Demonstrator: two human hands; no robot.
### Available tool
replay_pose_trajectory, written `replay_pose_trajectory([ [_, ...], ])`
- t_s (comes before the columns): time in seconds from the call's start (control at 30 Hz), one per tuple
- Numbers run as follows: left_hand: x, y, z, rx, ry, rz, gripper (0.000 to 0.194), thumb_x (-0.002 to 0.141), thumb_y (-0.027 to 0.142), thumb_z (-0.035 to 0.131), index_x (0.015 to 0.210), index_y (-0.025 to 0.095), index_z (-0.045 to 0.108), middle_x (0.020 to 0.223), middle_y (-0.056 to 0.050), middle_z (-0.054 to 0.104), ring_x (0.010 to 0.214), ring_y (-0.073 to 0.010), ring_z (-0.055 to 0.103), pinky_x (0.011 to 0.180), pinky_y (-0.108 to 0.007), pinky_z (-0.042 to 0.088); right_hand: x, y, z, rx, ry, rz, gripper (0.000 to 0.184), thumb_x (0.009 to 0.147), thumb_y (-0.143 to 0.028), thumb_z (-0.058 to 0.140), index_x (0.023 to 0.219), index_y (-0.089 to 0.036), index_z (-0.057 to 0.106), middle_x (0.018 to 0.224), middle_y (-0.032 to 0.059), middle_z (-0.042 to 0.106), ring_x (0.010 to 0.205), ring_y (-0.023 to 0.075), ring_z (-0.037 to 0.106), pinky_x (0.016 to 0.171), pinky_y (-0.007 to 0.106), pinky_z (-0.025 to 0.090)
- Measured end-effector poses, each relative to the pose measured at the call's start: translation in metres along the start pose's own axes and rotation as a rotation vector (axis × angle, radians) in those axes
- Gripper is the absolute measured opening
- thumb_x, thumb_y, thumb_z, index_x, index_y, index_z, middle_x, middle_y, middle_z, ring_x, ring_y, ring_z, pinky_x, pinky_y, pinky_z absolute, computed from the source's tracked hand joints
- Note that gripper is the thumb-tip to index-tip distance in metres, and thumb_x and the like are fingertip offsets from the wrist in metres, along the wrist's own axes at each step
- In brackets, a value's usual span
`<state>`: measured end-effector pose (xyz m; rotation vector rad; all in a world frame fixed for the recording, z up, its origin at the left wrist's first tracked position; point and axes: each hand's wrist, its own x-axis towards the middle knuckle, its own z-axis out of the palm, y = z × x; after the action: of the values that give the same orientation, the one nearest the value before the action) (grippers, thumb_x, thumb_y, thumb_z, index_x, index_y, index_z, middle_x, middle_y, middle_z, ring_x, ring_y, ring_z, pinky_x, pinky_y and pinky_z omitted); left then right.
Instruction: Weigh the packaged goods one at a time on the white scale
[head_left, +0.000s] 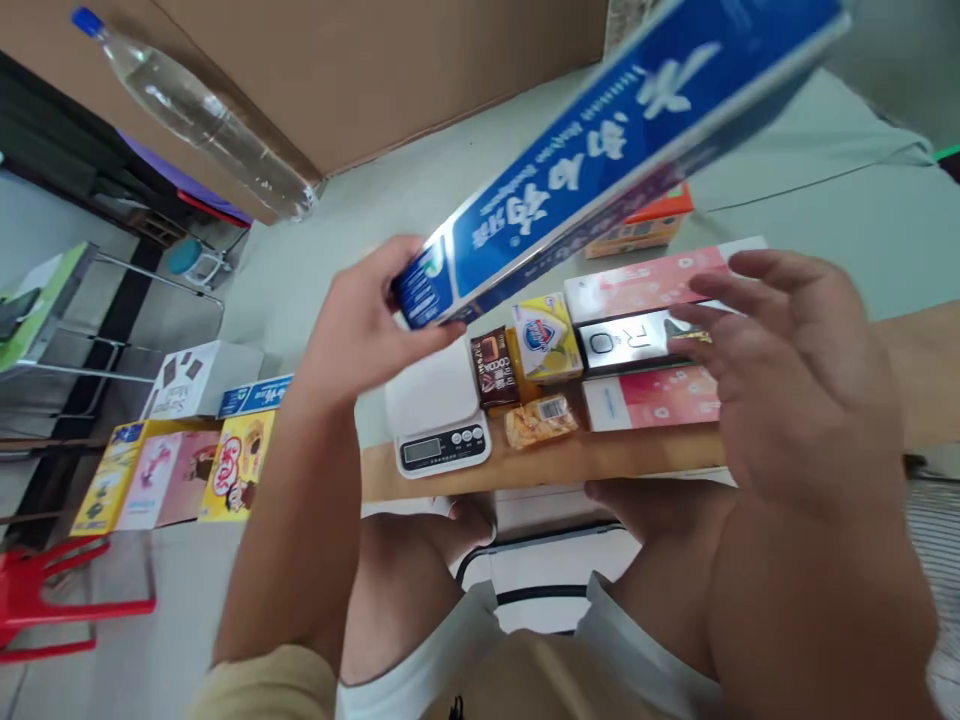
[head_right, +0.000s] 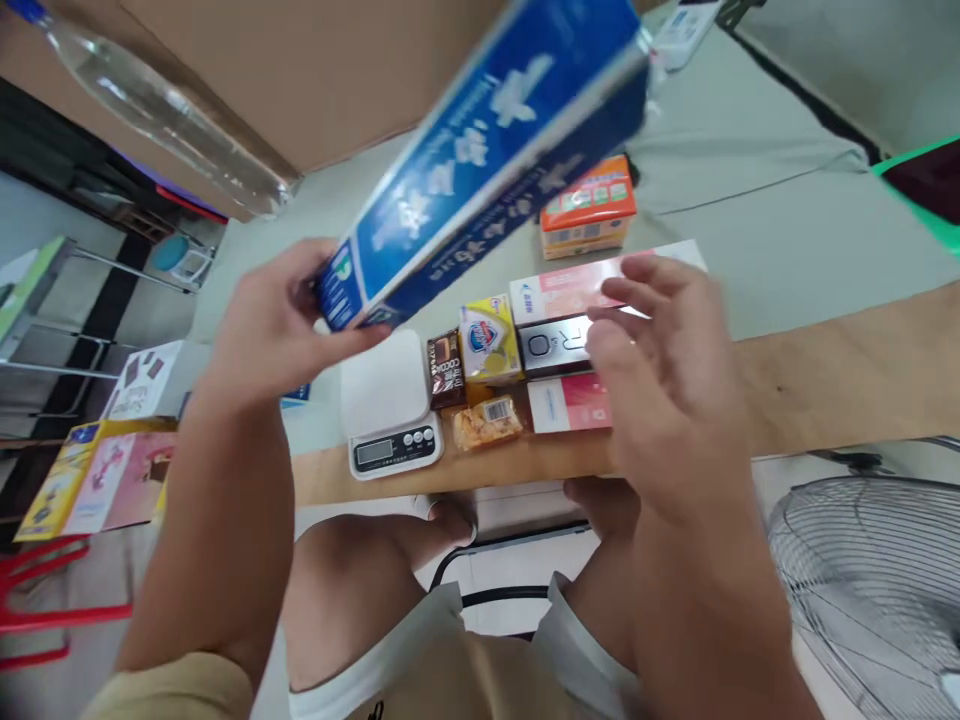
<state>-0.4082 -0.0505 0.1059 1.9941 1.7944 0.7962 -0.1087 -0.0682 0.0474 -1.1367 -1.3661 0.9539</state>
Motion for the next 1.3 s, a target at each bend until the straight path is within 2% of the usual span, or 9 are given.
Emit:
replay_pose_trajectory([
  [0.1, -0.087, -0.016, 0.002, -0.074, 0.321, -0.104, 0.050, 0.062, 0.039, 0.091, 0.107, 0.023, 0.072, 0.093, -0.003, 0.071, 0.082, -0.0214, 0.065, 0.071, -0.034, 0.053, -0.016, -0.009, 0.033, 0.038, -0.198, 0.060, 0.046, 0.093, -0.036, 0.063, 0.138, -0.033, 0.052, 0.144, 0.0110, 0.060, 0.135, 0.0296, 0.062, 0.107, 0.053, 0.059],
  [0.17, -0.134, -0.025, 0.006, -0.082, 0.435, -0.170, 0.046, 0.065, 0.035, 0.089, 0.105, 0.022, 0.072, 0.092, -0.002, 0.073, 0.083, -0.0215, 0.067, 0.071, -0.033, 0.054, -0.030, -0.015, 0.057, -0.021, -0.353, 0.020, 0.053, 0.094, -0.038, 0.063, 0.145, -0.033, 0.050, 0.152, 0.0105, 0.058, 0.141, 0.0318, 0.059, 0.110, 0.055, 0.058],
  [0.33, -0.189, -0.043, 0.003, -0.037, 0.404, -0.313, 0.043, 0.064, 0.037, 0.083, 0.101, 0.020, 0.073, 0.087, -0.002, 0.075, 0.078, -0.0214, 0.069, 0.069, -0.032, 0.054, -0.060, -0.021, 0.103, -0.408, -0.544, -0.193, 0.058, 0.094, -0.046, 0.060, 0.148, -0.026, 0.053, 0.157, 0.0142, 0.055, 0.146, 0.0404, 0.053, 0.117, 0.065, 0.050],
  [0.53, -0.195, -0.063, -0.002, -0.017, 0.234, -0.430, 0.038, 0.068, 0.037, 0.077, 0.102, 0.021, 0.073, 0.091, -0.002, 0.076, 0.083, -0.0227, 0.070, 0.078, -0.034, 0.055, -0.074, -0.015, 0.129, -0.783, -0.619, -0.286, 0.062, 0.099, -0.045, 0.051, 0.152, -0.014, 0.050, 0.161, 0.0202, 0.052, 0.150, 0.0396, 0.051, 0.117, 0.061, 0.052],
  [0.83, -0.178, -0.082, 0.008, -0.040, 0.118, -0.385, 0.042, 0.070, 0.030, 0.073, 0.111, 0.020, 0.074, 0.095, -0.004, 0.077, 0.090, -0.0261, 0.072, 0.086, -0.038, 0.058, -0.077, -0.021, 0.133, -0.837, -0.694, -0.451, 0.052, 0.103, -0.040, 0.046, 0.146, -0.013, 0.057, 0.151, 0.0170, 0.063, 0.152, 0.0456, 0.046, 0.112, 0.069, 0.054],
  [0.93, -0.181, -0.094, 0.009, -0.129, 0.133, -0.317, 0.056, 0.073, 0.036, 0.077, 0.126, 0.019, 0.069, 0.119, -0.009, 0.076, 0.110, -0.0307, 0.071, 0.098, -0.043, 0.057, -0.074, -0.021, 0.130, -0.824, -0.677, -0.441, 0.048, 0.102, -0.042, 0.047, 0.139, -0.015, 0.062, 0.150, 0.0154, 0.064, 0.153, 0.0458, 0.044, 0.114, 0.070, 0.052],
  [1.07, -0.189, -0.122, 0.014, -0.384, 0.401, -0.047, 0.072, 0.084, 0.063, 0.071, 0.145, 0.027, 0.058, 0.150, -0.011, 0.059, 0.141, -0.0349, 0.053, 0.116, -0.051, 0.047, -0.072, -0.021, 0.125, -0.804, -0.669, -0.430, 0.043, 0.102, -0.040, 0.048, 0.132, -0.015, 0.065, 0.149, 0.0152, 0.065, 0.152, 0.0434, 0.047, 0.114, 0.069, 0.053],
  [1.17, -0.190, -0.138, 0.023, -0.535, 0.689, 0.006, 0.058, 0.088, 0.072, 0.063, 0.129, 0.031, 0.066, 0.131, -0.010, 0.064, 0.128, -0.0305, 0.058, 0.107, -0.048, 0.051, -0.070, -0.022, 0.122, -0.785, -0.665, -0.444, 0.041, 0.102, -0.037, 0.048, 0.130, -0.014, 0.066, 0.146, 0.0172, 0.067, 0.148, 0.0419, 0.053, 0.115, 0.067, 0.053],
  [1.3, -0.183, -0.143, 0.036, -0.649, 0.798, -0.111, 0.048, 0.085, 0.071, 0.067, 0.106, 0.028, 0.070, 0.111, -0.008, 0.065, 0.107, -0.0258, 0.062, 0.095, -0.042, 0.053, -0.068, -0.023, 0.119, -0.784, -0.652, -0.420, 0.041, 0.101, -0.039, 0.049, 0.130, -0.015, 0.066, 0.147, 0.0164, 0.066, 0.149, 0.0422, 0.052, 0.112, 0.066, 0.056],
])
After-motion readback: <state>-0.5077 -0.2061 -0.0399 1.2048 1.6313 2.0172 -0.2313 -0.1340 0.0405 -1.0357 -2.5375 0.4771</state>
